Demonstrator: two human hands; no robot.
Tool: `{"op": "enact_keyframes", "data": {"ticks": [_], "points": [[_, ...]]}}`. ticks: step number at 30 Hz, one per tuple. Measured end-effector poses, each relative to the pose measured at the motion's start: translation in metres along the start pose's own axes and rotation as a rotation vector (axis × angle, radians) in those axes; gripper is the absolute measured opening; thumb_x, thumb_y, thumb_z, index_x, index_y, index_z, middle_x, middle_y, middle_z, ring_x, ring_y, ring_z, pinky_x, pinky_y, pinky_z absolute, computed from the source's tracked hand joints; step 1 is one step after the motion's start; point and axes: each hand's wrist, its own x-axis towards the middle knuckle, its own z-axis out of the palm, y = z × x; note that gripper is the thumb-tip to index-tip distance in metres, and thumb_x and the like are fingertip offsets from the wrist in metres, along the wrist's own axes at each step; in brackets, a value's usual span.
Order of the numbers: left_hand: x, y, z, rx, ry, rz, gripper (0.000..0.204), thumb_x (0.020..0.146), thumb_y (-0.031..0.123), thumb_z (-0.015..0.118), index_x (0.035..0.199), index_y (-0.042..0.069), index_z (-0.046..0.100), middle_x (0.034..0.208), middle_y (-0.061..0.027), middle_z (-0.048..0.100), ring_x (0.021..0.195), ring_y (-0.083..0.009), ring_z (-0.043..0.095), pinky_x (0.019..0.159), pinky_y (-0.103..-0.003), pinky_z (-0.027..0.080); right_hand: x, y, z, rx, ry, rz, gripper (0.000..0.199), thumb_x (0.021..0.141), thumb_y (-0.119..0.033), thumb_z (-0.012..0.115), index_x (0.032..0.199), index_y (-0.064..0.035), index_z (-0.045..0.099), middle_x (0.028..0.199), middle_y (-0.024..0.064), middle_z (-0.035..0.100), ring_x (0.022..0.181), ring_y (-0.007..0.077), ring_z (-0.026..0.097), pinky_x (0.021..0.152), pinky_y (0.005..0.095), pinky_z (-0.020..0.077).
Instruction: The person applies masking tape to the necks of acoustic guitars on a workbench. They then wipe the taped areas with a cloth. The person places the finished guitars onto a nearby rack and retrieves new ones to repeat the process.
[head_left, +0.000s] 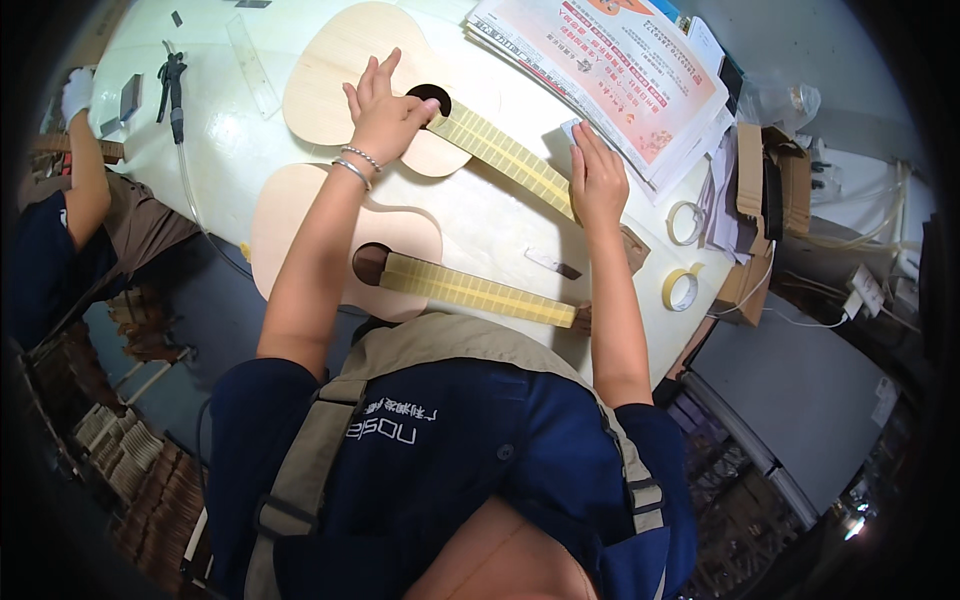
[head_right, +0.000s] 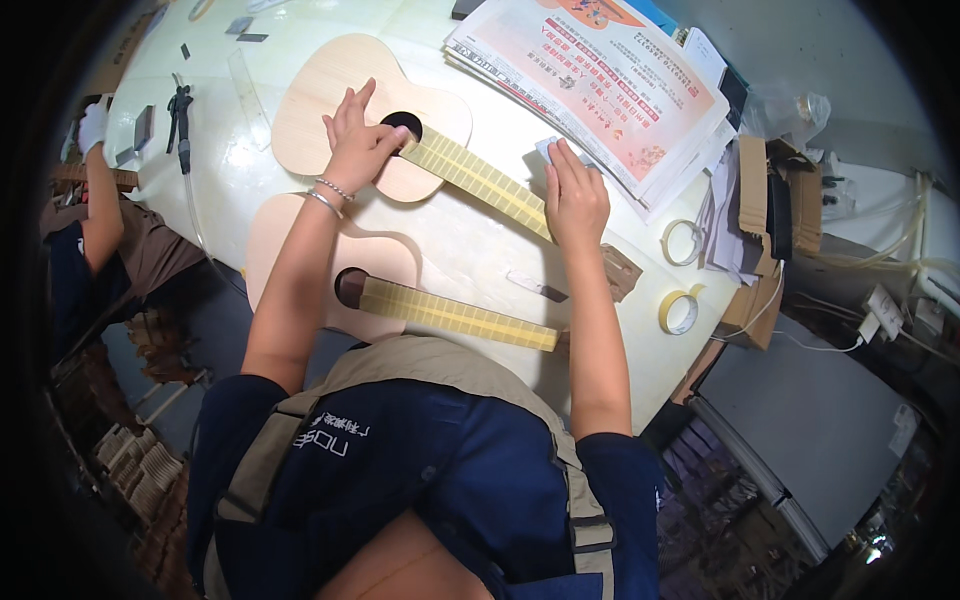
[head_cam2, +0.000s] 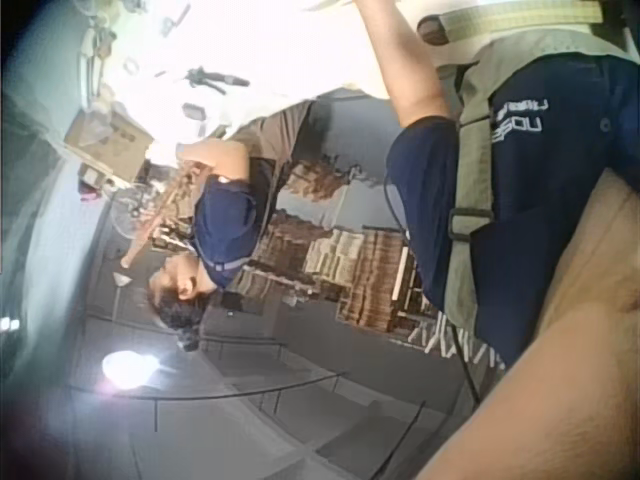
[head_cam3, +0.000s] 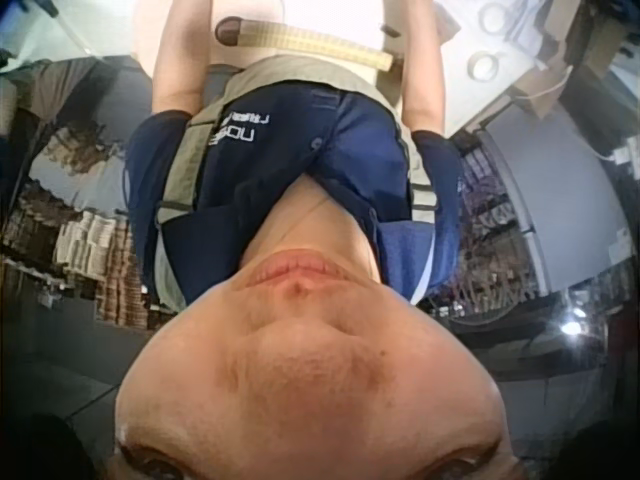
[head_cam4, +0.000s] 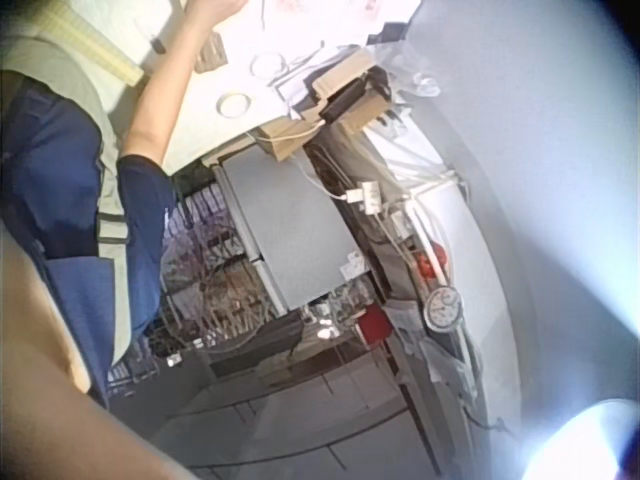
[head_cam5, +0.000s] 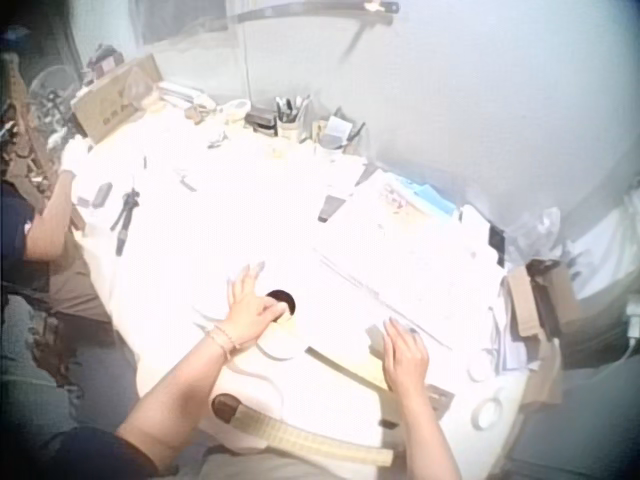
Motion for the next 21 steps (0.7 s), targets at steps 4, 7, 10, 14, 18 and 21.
{"op": "enact_keyframes", "data": {"ticks": [4, 7, 10, 14, 18, 21], "points": [[0.000, 0.000, -0.002, -0.028, -0.016, 0.014, 0.011, 0.074, 0.027, 0.069, 0.070, 0.017, 0.071, 0.145, -0.0068, 0.028, 0.137, -0.0318, 0.011, 0.107, -0.057, -0.005, -0.002, 0.000, -0.001, -0.010, 0.004, 0.022, 0.024, 0.087, -0.018, 0.056, 0.109, -0.0138, 0.066, 0.113, 0.0000, 0.063, 0.083, 0.0210, 0.060, 0.077, 0.0292, 0.0483], [0.003, -0.009, 0.006, 0.010, 0.064, 0.008, 0.011, 0.073, 0.025, 0.070, 0.069, 0.015, 0.070, 0.143, -0.0071, 0.031, 0.136, -0.0313, 0.013, 0.107, -0.057, -0.005, 0.000, 0.000, -0.001, -0.001, 0.028, -0.007, 0.024, 0.088, -0.018, 0.056, 0.109, -0.0130, 0.065, 0.113, 0.0013, 0.063, 0.085, 0.0217, 0.060, 0.078, 0.0297, 0.0483], [0.001, -0.028, 0.005, -0.219, 0.151, 0.073, 0.018, 0.081, 0.026, 0.064, 0.077, 0.010, 0.072, 0.138, -0.0118, 0.038, 0.130, -0.0331, 0.028, 0.109, -0.051, 0.004, 0.004, -0.001, 0.001, 0.013, 0.126, -0.098, 0.023, 0.086, -0.016, 0.057, 0.108, -0.0117, 0.065, 0.110, 0.0037, 0.064, 0.081, 0.0229, 0.060, 0.075, 0.0307, 0.0486], [-0.059, -0.027, -0.034, -0.414, 0.322, 0.075, 0.026, 0.088, 0.027, 0.056, 0.093, 0.005, 0.070, 0.131, -0.0156, 0.045, 0.120, -0.0305, 0.043, 0.098, -0.038, 0.036, -0.004, -0.050, -0.017, 0.198, 0.159, -0.241, 0.023, 0.080, -0.015, 0.062, 0.102, -0.0101, 0.066, 0.104, 0.0050, 0.065, 0.072, 0.0242, 0.058, 0.065, 0.0332, 0.0494], [-0.142, -0.030, -0.047, -0.429, 0.364, -0.020, 0.024, 0.089, 0.022, 0.055, 0.095, 0.003, 0.068, 0.121, -0.0148, 0.053, 0.115, -0.0294, 0.047, 0.096, -0.038, 0.037, -0.061, -0.154, -0.036, 0.384, -0.241, -0.459, 0.027, 0.073, -0.015, 0.066, 0.100, -0.0110, 0.066, 0.106, -0.0001, 0.064, 0.065, 0.0207, 0.054, 0.056, 0.0311, 0.0485], [-0.167, -0.040, -0.038, -0.233, 0.401, 0.035, 0.022, 0.089, 0.022, 0.054, 0.092, 0.003, 0.066, 0.114, -0.0117, 0.058, 0.111, -0.0296, 0.051, 0.099, -0.039, 0.036, -0.086, -0.190, -0.039, 0.361, -0.360, -0.630, 0.028, 0.070, -0.015, 0.068, 0.098, -0.0115, 0.066, 0.109, -0.0039, 0.062, 0.060, 0.0181, 0.049, 0.053, 0.0274, 0.0475]]}}
